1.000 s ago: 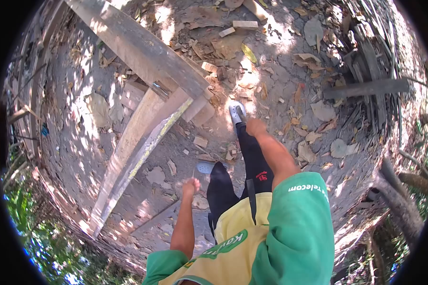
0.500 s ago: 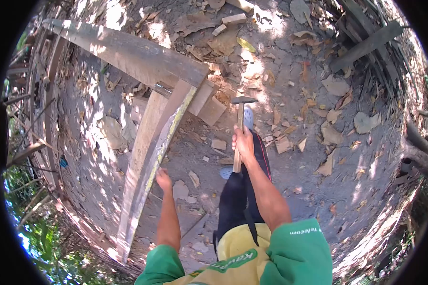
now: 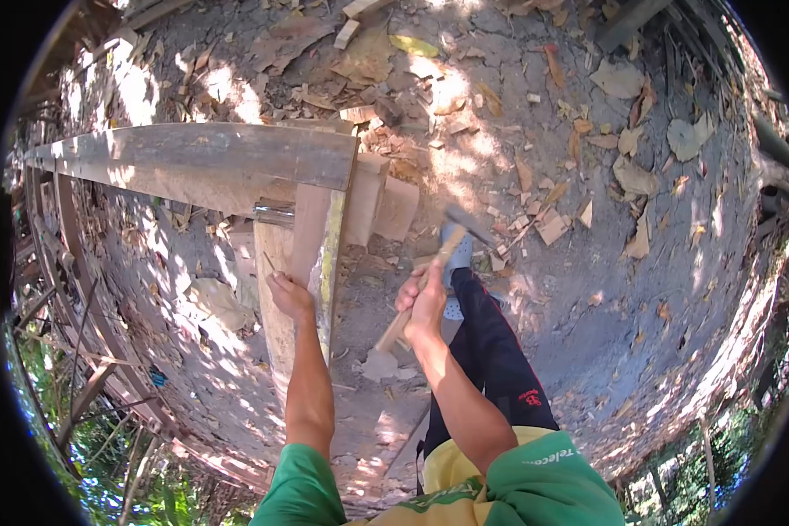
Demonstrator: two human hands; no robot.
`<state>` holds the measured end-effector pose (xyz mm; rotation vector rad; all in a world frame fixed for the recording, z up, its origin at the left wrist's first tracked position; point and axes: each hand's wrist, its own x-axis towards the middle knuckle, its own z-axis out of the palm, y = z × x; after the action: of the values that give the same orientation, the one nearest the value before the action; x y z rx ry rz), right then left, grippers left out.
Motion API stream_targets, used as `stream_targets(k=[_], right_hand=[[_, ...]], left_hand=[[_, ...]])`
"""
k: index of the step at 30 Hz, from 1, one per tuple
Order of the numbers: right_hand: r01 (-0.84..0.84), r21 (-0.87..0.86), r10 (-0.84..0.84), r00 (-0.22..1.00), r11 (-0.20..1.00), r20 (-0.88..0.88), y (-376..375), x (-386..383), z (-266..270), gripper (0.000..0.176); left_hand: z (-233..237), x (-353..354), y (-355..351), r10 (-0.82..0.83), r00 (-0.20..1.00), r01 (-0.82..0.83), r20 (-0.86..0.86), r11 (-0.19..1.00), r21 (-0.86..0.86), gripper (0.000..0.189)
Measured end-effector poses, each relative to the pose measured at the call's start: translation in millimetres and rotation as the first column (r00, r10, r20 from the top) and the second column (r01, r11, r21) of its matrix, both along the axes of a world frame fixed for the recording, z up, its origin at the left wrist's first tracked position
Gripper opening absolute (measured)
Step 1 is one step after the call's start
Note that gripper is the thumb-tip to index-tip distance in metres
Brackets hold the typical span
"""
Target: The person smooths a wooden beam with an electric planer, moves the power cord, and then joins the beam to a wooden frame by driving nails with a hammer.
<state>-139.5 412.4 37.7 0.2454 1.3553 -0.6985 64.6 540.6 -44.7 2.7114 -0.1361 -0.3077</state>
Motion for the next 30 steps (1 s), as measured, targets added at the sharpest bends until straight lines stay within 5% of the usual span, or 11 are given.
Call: stream_targets(k=[2, 5, 8, 11, 14, 18, 21, 23, 25, 28, 30], right_hand=[[0.202, 0.039, -0.196, 0.972, 0.979, -0.131, 7, 33, -1, 0.042], [-0.288, 0.221, 0.216, 0.930, 0.932, 0.298, 37, 97, 10, 0.045], [-0.363, 0.143, 0.317, 0.909, 0.921, 0.270, 32, 78, 10, 0.046], [-0.188, 0.083, 0.180, 0.979, 0.979, 0.096, 25, 42, 19, 0.044], [0.241, 0.045, -0.233, 0.964, 0.970, -0.124, 21, 40, -2, 0.044], [-0.277, 0.162, 0.219, 0.927, 0.947, 0.304, 30, 96, 7, 0.043], [-0.370, 0.086, 0.335, 0.902, 0.925, 0.273, 25, 37, -1, 0.044], [-0.202, 0.055, 0.199, 0.979, 0.978, 0.042, 27, 14, 6, 0.045], [0.205, 0.074, -0.196, 0.974, 0.976, -0.113, 31, -2, -9, 0.044], [0.189, 0.025, -0.184, 0.974, 0.982, -0.134, 36, 60, 2, 0.043], [-0.133, 0.119, 0.108, 0.975, 0.984, 0.196, 38, 76, 5, 0.042]], left_hand=[[-2, -2, 1, -0.008, 0.998, 0.011, 0.067, 0.999, -0.043, 0.042], [-6, 3, 2, -0.022, 0.997, 0.026, 0.074, 0.999, -0.044, 0.042], [1, 2, -2, -0.066, 0.996, 0.065, 0.063, 0.998, 0.012, 0.042], [-4, 3, 6, -0.084, 0.996, 0.082, 0.041, 0.996, 0.043, 0.042], [-10, 6, 9, -0.118, 0.988, 0.116, 0.101, 0.993, 0.021, 0.041], [-7, 3, 8, -0.102, 0.992, 0.102, 0.077, 0.995, -0.004, 0.041], [-13, 4, 5, -0.106, 0.991, 0.107, 0.081, 0.994, -0.005, 0.041], [-7, 4, 11, -0.113, 0.991, 0.113, 0.070, 0.994, 0.004, 0.042], [-4, 2, 6, -0.101, 0.994, 0.102, 0.043, 0.995, -0.015, 0.042], [-4, 2, 4, -0.124, 0.989, 0.126, 0.078, 0.992, -0.023, 0.039], [-4, -1, 7, -0.131, 0.986, 0.136, 0.103, 0.990, -0.044, 0.040]])
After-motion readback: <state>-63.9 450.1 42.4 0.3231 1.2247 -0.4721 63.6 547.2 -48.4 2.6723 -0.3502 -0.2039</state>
